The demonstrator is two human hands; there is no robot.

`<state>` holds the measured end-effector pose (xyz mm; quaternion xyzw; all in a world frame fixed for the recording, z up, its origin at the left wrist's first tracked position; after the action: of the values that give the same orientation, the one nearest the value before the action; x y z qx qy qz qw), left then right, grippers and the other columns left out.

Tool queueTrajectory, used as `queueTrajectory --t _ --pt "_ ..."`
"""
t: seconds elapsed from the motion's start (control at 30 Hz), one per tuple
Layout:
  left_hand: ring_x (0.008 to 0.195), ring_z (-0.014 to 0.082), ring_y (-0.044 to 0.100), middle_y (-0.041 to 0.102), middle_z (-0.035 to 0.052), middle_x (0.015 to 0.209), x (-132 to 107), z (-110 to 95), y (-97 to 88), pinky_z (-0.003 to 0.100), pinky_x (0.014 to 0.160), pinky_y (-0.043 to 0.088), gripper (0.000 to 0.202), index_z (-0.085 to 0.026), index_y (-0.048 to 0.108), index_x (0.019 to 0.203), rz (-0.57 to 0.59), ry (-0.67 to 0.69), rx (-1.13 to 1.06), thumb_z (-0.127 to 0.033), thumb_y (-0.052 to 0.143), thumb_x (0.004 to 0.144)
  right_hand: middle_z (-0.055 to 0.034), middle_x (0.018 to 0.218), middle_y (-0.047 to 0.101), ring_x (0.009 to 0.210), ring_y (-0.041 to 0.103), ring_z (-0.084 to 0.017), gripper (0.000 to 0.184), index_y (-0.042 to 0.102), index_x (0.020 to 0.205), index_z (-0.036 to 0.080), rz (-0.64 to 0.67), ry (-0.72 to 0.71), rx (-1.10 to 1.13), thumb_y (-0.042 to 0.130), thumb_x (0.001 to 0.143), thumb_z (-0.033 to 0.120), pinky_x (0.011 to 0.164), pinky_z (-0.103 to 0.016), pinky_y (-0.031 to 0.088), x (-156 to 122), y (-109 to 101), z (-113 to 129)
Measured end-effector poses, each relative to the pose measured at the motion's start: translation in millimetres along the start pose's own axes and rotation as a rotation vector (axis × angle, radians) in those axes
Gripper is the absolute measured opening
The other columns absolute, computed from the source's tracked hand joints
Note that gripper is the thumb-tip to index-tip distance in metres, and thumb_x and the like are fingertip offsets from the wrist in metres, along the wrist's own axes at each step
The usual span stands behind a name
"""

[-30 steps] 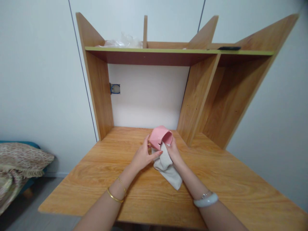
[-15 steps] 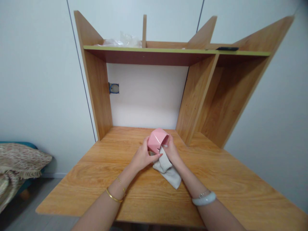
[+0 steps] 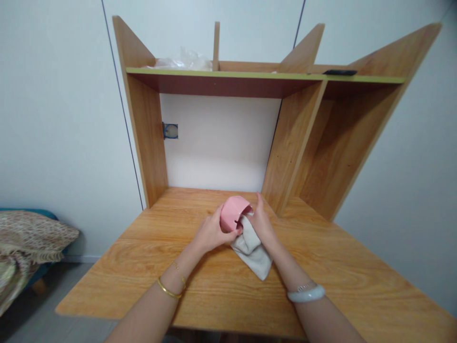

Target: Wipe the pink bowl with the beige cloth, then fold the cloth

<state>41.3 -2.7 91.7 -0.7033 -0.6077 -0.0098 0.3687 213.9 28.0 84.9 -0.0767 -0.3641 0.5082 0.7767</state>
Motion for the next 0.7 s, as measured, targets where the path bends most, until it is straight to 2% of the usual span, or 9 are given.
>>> queueTrajectory --t 0.17,0.27,0.4,0.53,0.7 --pt "0.092 0.026 0.06 0.064 0.0082 0.104 0 -3 -1.4 0.034 0.078 0.048 0.069 -0.019 0.047 0.121 0.011 0.026 0.121 -0.041 0.068 0.059 -0.0055 0.068 0.064 0.061 0.061 -0.024 0.081 0.019 0.14 0.014 0.038 -0.039 -0.137 0.055 0.069 0.029 0.06 -0.033 0.044 1 0 0" --pt "0.09 0.0255 0.06 0.064 0.0085 0.103 1 0 -0.8 0.035 0.077 0.048 0.07 -0.018 0.046 0.122 -0.003 0.017 0.152 -0.042 0.068 0.059 -0.0075 0.074 0.066 0.066 0.062 -0.025 0.078 0.023 0.138 0.015 0.045 -0.036 -0.149 0.056 0.07 0.031 0.062 -0.033 0.044 1 2 -1" --pt "0.089 0.0246 0.06 0.064 0.0084 0.103 2 3 0.1 0.033 0.075 0.048 0.071 -0.018 0.046 0.122 -0.019 0.003 0.157 -0.044 0.067 0.059 -0.0082 0.084 0.067 0.077 0.064 -0.023 0.08 0.023 0.137 0.018 0.066 0.0 -0.039 0.06 0.068 0.035 0.069 -0.031 0.045 0 6 -6" --pt "0.088 0.0247 0.06 0.064 0.0098 0.101 2 4 -0.3 0.033 0.074 0.048 0.069 -0.016 0.047 0.12 -0.034 0.001 0.185 -0.049 0.065 0.061 -0.0113 0.095 0.065 0.088 0.062 -0.025 0.083 0.026 0.135 0.017 0.117 0.052 0.064 0.063 0.065 0.041 0.077 -0.035 0.045 0 14 -12" --pt "0.086 0.0242 0.06 0.064 0.0103 0.101 3 7 -1.2 0.032 0.071 0.047 0.072 -0.015 0.044 0.123 -0.03 -0.046 0.229 -0.052 0.062 0.063 -0.0106 0.095 0.065 0.082 0.063 -0.021 0.1 0.017 0.136 0.013 0.232 0.104 0.266 0.071 0.056 0.04 0.076 -0.035 0.047 -2 30 -17"
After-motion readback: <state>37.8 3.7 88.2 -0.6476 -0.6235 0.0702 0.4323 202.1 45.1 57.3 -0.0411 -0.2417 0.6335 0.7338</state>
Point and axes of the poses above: each hand's wrist, its own x-axis towards the middle knuckle, its own y-axis out of the palm, z = x × y, the point moved 7 cm from there along x, towards the middle knuckle
